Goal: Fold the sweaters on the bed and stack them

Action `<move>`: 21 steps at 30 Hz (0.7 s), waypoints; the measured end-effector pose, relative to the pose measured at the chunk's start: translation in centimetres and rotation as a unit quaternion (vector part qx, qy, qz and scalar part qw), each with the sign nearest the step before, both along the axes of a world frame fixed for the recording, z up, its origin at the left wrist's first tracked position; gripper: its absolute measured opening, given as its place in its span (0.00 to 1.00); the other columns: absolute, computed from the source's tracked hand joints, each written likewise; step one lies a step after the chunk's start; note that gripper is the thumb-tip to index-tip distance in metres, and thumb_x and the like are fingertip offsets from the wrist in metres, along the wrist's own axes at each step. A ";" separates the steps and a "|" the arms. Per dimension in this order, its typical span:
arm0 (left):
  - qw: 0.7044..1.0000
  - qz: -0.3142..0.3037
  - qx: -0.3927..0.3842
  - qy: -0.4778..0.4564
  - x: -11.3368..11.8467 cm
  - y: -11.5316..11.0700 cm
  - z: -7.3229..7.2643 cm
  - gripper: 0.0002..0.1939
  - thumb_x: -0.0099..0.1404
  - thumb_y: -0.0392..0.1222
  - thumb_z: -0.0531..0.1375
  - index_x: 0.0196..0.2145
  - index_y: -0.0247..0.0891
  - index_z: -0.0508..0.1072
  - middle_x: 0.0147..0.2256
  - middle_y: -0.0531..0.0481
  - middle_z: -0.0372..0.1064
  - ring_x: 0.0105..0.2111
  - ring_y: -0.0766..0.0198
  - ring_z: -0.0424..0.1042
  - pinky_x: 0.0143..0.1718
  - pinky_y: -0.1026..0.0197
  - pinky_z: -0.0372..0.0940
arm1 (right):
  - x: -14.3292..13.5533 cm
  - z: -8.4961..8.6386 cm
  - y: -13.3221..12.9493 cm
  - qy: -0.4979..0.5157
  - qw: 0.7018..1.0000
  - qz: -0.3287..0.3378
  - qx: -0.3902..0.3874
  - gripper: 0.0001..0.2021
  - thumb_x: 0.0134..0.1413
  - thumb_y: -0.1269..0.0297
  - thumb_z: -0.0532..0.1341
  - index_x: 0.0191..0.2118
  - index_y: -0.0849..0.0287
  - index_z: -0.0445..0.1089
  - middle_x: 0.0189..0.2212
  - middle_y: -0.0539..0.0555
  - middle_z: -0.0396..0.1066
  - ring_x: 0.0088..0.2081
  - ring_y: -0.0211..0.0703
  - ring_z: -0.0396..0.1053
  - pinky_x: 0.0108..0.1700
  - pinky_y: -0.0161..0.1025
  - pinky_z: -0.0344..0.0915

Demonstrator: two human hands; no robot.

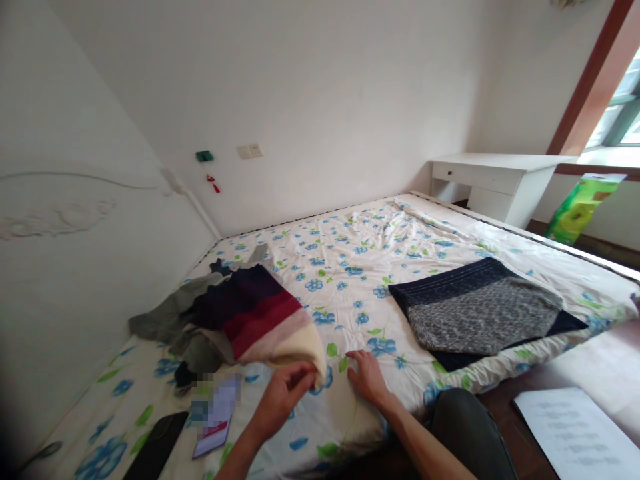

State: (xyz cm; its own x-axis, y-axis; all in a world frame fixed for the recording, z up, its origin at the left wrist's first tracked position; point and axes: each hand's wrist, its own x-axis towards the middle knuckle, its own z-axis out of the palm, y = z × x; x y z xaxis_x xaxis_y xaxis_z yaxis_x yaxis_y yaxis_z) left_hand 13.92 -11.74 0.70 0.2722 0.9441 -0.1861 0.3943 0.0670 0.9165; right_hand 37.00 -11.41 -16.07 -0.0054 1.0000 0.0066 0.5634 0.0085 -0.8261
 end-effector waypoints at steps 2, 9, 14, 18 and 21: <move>0.994 -0.092 -0.049 0.028 0.5 -4.2 -2.8 0.21 0.62 0.64 0.70 0.33 0.42 0.85 0.34 0.44 0.82 0.39 0.48 0.79 0.45 0.52 0.73 | 0.5 -0.3 0.7 0.082 0.996 -0.045 -0.001 0.23 0.67 0.59 0.58 0.62 0.58 0.78 0.58 0.63 0.80 0.60 0.56 0.77 0.67 0.49 0.68; 0.988 0.039 -0.149 0.000 -3.1 -9.1 -12.4 0.33 0.44 0.77 0.73 0.20 0.46 0.70 0.24 0.48 0.70 0.33 0.46 0.77 0.42 0.47 0.73 | 0.7 -0.7 0.7 0.241 0.967 -0.041 -0.069 0.37 0.65 0.37 0.61 0.69 0.57 0.67 0.62 0.65 0.76 0.45 0.52 0.82 0.48 0.48 0.78; 0.949 0.219 -0.199 -0.113 -2.3 -10.8 -14.6 0.39 0.29 0.71 0.80 0.27 0.49 0.66 0.29 0.48 0.74 0.37 0.43 0.83 0.36 0.48 0.75 | -2.7 -0.3 -1.2 0.209 0.972 0.046 -0.099 0.45 0.46 0.57 0.76 0.71 0.50 0.64 0.55 0.57 0.80 0.38 0.46 0.80 0.46 0.45 0.75; 0.909 0.322 -0.225 -0.141 -2.0 -11.8 -14.6 0.29 0.42 0.67 0.77 0.33 0.52 0.72 0.38 0.46 0.80 0.48 0.41 0.85 0.42 0.47 0.79 | -2.8 1.7 -1.7 0.354 0.920 0.028 -0.167 0.38 0.46 0.58 0.74 0.64 0.50 0.65 0.42 0.50 0.81 0.43 0.49 0.80 0.47 0.44 0.75; 0.879 0.406 -0.200 -0.148 -4.5 -10.9 -13.3 0.19 0.52 0.64 0.71 0.34 0.53 0.74 0.38 0.44 0.81 0.54 0.41 0.83 0.49 0.47 0.81 | -0.7 3.7 -2.2 0.439 0.869 0.085 -0.210 0.34 0.40 0.52 0.79 0.52 0.51 0.66 0.41 0.48 0.79 0.40 0.46 0.80 0.42 0.40 0.74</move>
State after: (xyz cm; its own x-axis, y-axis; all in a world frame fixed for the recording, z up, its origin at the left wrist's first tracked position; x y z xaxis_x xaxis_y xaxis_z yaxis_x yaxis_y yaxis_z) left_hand 9.41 -22.60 -12.64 -0.3691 0.7249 -0.5816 -0.1838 0.5565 0.8103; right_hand 36.29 -13.64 -12.36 -0.3305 0.9003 -0.2831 -0.2661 -0.3767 -0.8873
